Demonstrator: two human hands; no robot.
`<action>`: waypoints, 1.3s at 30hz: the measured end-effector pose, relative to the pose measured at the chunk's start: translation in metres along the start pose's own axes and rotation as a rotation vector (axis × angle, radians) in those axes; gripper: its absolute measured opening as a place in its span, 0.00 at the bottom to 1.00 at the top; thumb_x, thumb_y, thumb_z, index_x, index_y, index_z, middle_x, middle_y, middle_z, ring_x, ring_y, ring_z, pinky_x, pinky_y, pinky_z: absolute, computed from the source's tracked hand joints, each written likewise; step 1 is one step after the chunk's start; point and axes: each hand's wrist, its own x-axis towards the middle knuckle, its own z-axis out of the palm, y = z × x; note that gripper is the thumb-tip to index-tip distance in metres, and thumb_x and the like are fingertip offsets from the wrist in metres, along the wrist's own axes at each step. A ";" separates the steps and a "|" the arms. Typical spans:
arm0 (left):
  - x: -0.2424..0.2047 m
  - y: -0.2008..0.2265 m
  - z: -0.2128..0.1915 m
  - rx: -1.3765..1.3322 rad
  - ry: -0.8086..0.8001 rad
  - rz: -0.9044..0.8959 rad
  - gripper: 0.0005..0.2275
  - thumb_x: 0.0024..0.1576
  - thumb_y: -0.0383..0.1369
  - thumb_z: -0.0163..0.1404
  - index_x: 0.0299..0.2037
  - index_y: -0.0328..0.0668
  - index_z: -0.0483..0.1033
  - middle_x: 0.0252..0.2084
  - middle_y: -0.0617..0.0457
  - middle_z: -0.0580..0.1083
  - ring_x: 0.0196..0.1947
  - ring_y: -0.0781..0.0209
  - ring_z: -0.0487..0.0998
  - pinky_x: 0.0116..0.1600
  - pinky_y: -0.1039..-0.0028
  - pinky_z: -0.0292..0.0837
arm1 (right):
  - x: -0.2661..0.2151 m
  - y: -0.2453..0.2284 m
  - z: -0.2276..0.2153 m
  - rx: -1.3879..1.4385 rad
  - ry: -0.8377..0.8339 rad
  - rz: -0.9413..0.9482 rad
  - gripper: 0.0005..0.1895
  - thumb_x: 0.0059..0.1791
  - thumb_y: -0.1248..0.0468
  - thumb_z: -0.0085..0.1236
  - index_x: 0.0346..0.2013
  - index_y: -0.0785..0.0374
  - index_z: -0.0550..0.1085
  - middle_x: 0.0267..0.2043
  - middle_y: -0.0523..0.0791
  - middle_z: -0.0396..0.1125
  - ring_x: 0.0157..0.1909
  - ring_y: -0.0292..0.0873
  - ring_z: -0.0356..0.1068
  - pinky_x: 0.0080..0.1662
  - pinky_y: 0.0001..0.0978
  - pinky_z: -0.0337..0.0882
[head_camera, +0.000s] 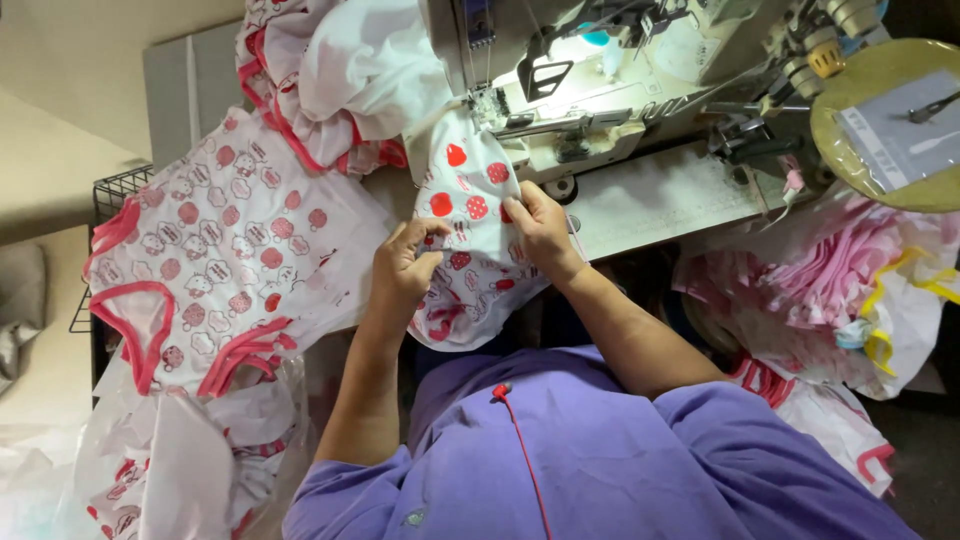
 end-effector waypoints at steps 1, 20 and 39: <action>0.000 0.003 0.001 0.010 0.023 0.013 0.14 0.50 0.24 0.51 0.44 0.50 0.80 0.45 0.50 0.77 0.49 0.54 0.77 0.60 0.64 0.68 | 0.001 0.003 0.002 -0.008 -0.007 -0.001 0.09 0.54 0.59 0.55 0.29 0.56 0.74 0.22 0.44 0.65 0.30 0.37 0.60 0.36 0.32 0.65; 0.018 -0.023 -0.043 0.040 0.101 0.001 0.08 0.50 0.23 0.47 0.37 0.41 0.77 0.35 0.47 0.74 0.41 0.52 0.76 0.52 0.62 0.71 | -0.005 0.014 0.013 0.167 0.015 -0.012 0.07 0.54 0.64 0.54 0.31 0.58 0.73 0.20 0.39 0.57 0.29 0.34 0.56 0.33 0.27 0.61; 0.039 -0.005 0.011 0.433 0.429 0.175 0.14 0.46 0.25 0.52 0.43 0.44 0.73 0.70 0.31 0.56 0.69 0.27 0.59 0.71 0.45 0.56 | 0.010 -0.009 0.034 0.336 0.081 0.075 0.12 0.57 0.59 0.50 0.29 0.56 0.70 0.18 0.38 0.59 0.23 0.32 0.58 0.27 0.21 0.58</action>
